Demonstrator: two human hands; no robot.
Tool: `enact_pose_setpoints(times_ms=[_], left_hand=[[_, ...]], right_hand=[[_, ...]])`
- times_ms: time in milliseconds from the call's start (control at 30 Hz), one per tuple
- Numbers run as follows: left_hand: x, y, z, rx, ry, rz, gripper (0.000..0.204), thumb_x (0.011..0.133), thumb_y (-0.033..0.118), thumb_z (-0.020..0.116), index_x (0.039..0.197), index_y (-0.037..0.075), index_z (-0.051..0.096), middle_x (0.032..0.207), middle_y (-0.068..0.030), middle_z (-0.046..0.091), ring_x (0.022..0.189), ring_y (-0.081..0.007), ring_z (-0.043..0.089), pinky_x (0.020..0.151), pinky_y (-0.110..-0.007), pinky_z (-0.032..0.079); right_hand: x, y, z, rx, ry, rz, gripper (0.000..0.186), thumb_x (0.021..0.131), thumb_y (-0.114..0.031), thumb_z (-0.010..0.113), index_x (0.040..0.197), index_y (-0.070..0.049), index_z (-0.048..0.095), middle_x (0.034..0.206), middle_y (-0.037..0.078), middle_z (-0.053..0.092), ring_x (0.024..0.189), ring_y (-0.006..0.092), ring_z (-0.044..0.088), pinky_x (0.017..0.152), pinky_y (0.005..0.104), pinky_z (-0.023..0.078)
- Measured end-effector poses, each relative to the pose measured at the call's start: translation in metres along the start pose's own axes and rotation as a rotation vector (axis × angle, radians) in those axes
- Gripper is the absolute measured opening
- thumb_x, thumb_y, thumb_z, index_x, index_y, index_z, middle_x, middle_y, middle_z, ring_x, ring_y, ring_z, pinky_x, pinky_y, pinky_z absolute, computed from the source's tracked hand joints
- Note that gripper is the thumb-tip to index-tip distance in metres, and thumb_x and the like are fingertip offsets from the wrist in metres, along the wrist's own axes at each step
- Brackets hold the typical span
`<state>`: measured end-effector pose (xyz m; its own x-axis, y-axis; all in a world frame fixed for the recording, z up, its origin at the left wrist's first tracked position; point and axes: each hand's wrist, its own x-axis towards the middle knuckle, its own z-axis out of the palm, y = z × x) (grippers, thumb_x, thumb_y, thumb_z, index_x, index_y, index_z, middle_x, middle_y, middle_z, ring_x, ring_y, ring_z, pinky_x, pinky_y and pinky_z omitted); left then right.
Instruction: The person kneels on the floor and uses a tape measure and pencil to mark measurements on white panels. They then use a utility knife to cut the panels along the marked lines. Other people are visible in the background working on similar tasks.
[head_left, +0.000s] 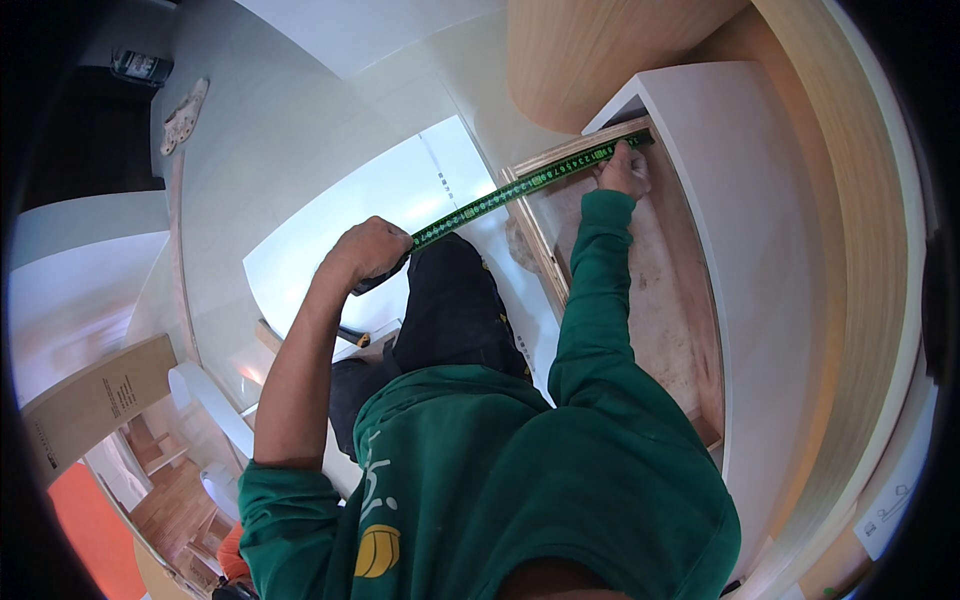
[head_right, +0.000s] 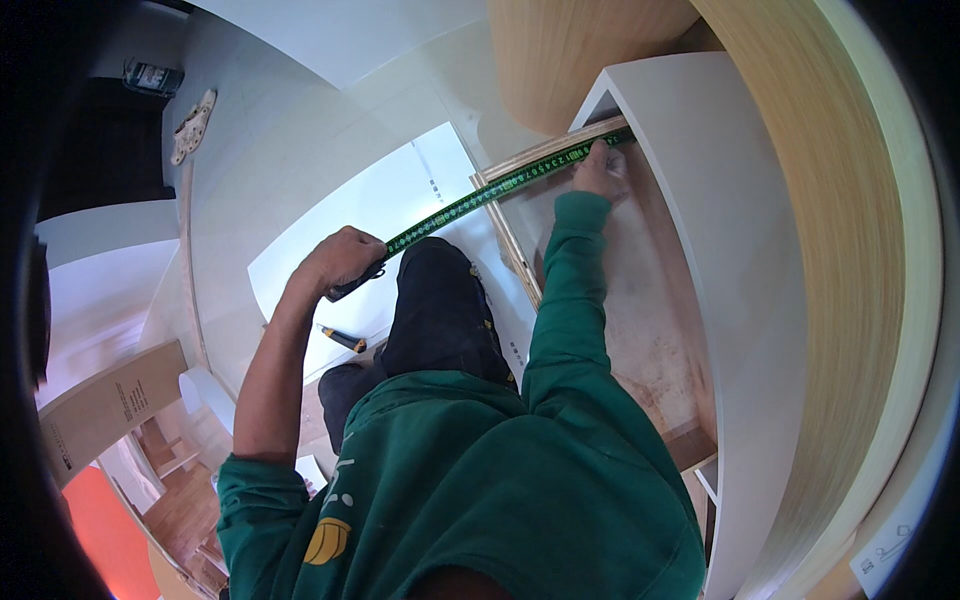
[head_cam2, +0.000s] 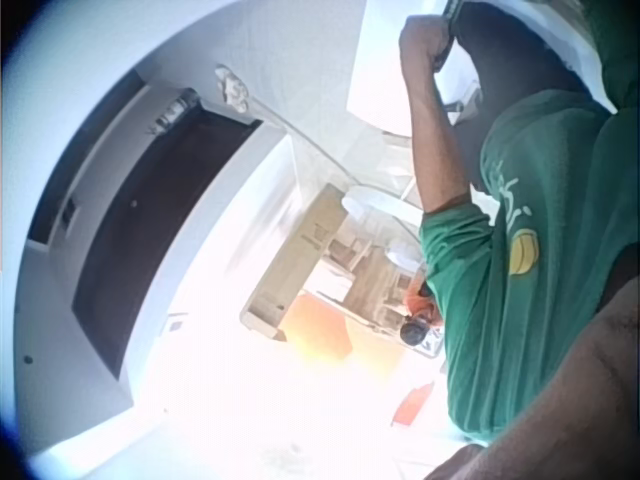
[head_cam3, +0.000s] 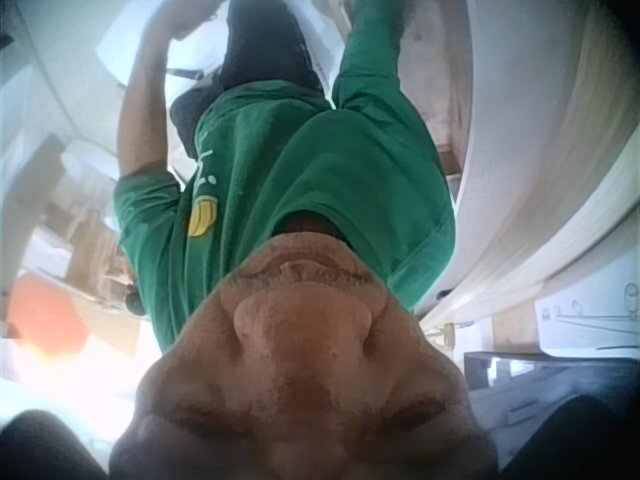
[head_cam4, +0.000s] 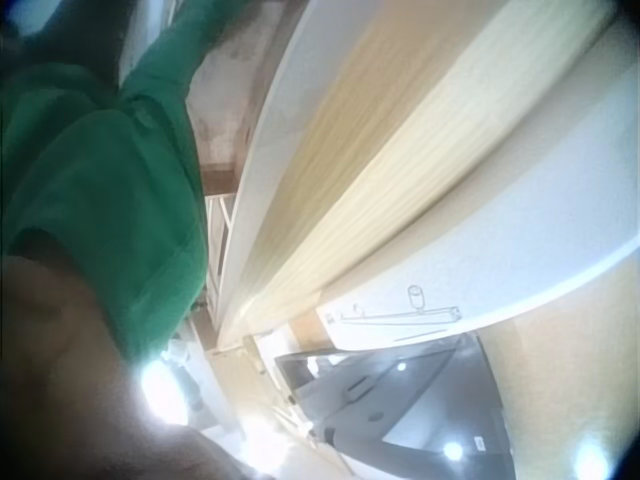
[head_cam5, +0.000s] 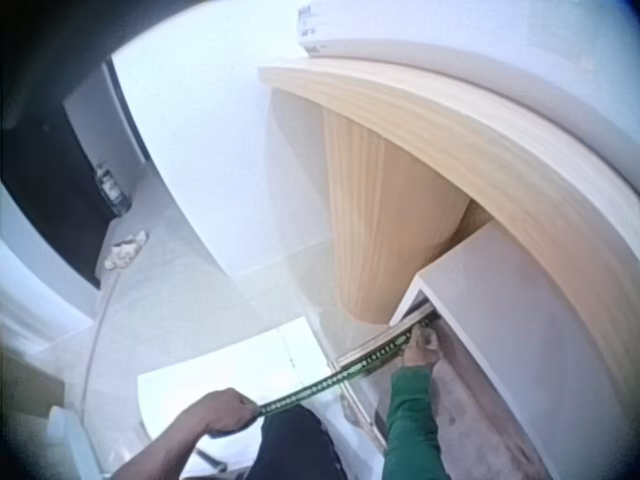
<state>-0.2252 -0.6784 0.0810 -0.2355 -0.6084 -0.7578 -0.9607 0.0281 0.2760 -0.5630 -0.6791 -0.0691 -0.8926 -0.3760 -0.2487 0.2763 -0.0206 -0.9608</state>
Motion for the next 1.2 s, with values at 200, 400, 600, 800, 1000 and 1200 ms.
enact_pose_setpoints(times_ms=[200, 400, 600, 800, 1000, 1200], left_hand=[[0.0060, -0.0089, 0.0047, -0.014, 0.036, 0.039, 0.038, 0.089, 0.034, 0.053, 0.080, 0.001, 0.070, 0.069, -0.0136, 0.066, 0.063, -0.0233, 0.060, 0.068, -0.040, 0.050], [0.0062, -0.0079, 0.0027, -0.005, 0.022, 0.024, 0.038, 0.090, 0.034, 0.054, 0.081, 0.002, 0.071, 0.068, -0.0128, 0.066, 0.062, -0.0222, 0.060, 0.067, -0.039, 0.050], [0.0045, -0.0060, 0.0011, -0.009, 0.017, 0.001, 0.038, 0.090, 0.034, 0.054, 0.081, 0.002, 0.072, 0.069, -0.0131, 0.066, 0.063, -0.0218, 0.060, 0.068, -0.039, 0.050], [0.0069, -0.0084, 0.0005, -0.029, -0.001, 0.020, 0.039, 0.090, 0.034, 0.055, 0.082, 0.000, 0.071, 0.069, -0.0129, 0.066, 0.063, -0.0213, 0.060, 0.068, -0.039, 0.050], [0.0084, -0.0094, 0.0003, -0.053, 0.001, 0.005, 0.039, 0.090, 0.034, 0.055, 0.081, 0.000, 0.070, 0.067, -0.0124, 0.064, 0.061, -0.0210, 0.058, 0.066, -0.039, 0.049], [0.0073, -0.0089, 0.0006, -0.041, 0.000, 0.020, 0.038, 0.090, 0.033, 0.054, 0.079, 0.000, 0.069, 0.066, -0.0124, 0.064, 0.061, -0.0206, 0.058, 0.065, -0.039, 0.049]], right_hand=[[0.0033, 0.0041, -0.0005, 0.066, -0.011, 0.016, 0.016, 0.087, -0.014, 0.067, 0.076, -0.005, 0.060, 0.061, 0.003, 0.056, 0.047, 0.0108, 0.049, 0.041, 0.0284, 0.043], [0.0023, 0.0014, 0.0000, 0.021, 0.006, 0.034, 0.016, 0.086, -0.014, 0.068, 0.076, -0.005, 0.060, 0.062, 0.003, 0.057, 0.047, 0.0108, 0.049, 0.042, 0.0287, 0.043], [0.0037, 0.0037, -0.0001, 0.060, -0.006, 0.027, 0.016, 0.087, -0.015, 0.067, 0.076, -0.004, 0.061, 0.061, 0.003, 0.057, 0.046, 0.0106, 0.049, 0.041, 0.0283, 0.043], [0.0049, 0.0041, -0.0007, 0.038, -0.021, 0.011, 0.016, 0.087, -0.014, 0.067, 0.077, -0.004, 0.061, 0.062, 0.004, 0.057, 0.046, 0.0107, 0.049, 0.040, 0.0279, 0.042], [0.0036, 0.0039, 0.0005, 0.085, 0.001, 0.055, 0.017, 0.088, -0.012, 0.067, 0.075, -0.005, 0.059, 0.062, 0.004, 0.057, 0.046, 0.0108, 0.049, 0.040, 0.0281, 0.041], [0.0036, 0.0053, 0.0001, 0.118, -0.014, 0.029, 0.014, 0.088, -0.011, 0.068, 0.077, -0.004, 0.061, 0.062, 0.003, 0.057, 0.046, 0.0102, 0.048, 0.041, 0.0289, 0.043]])
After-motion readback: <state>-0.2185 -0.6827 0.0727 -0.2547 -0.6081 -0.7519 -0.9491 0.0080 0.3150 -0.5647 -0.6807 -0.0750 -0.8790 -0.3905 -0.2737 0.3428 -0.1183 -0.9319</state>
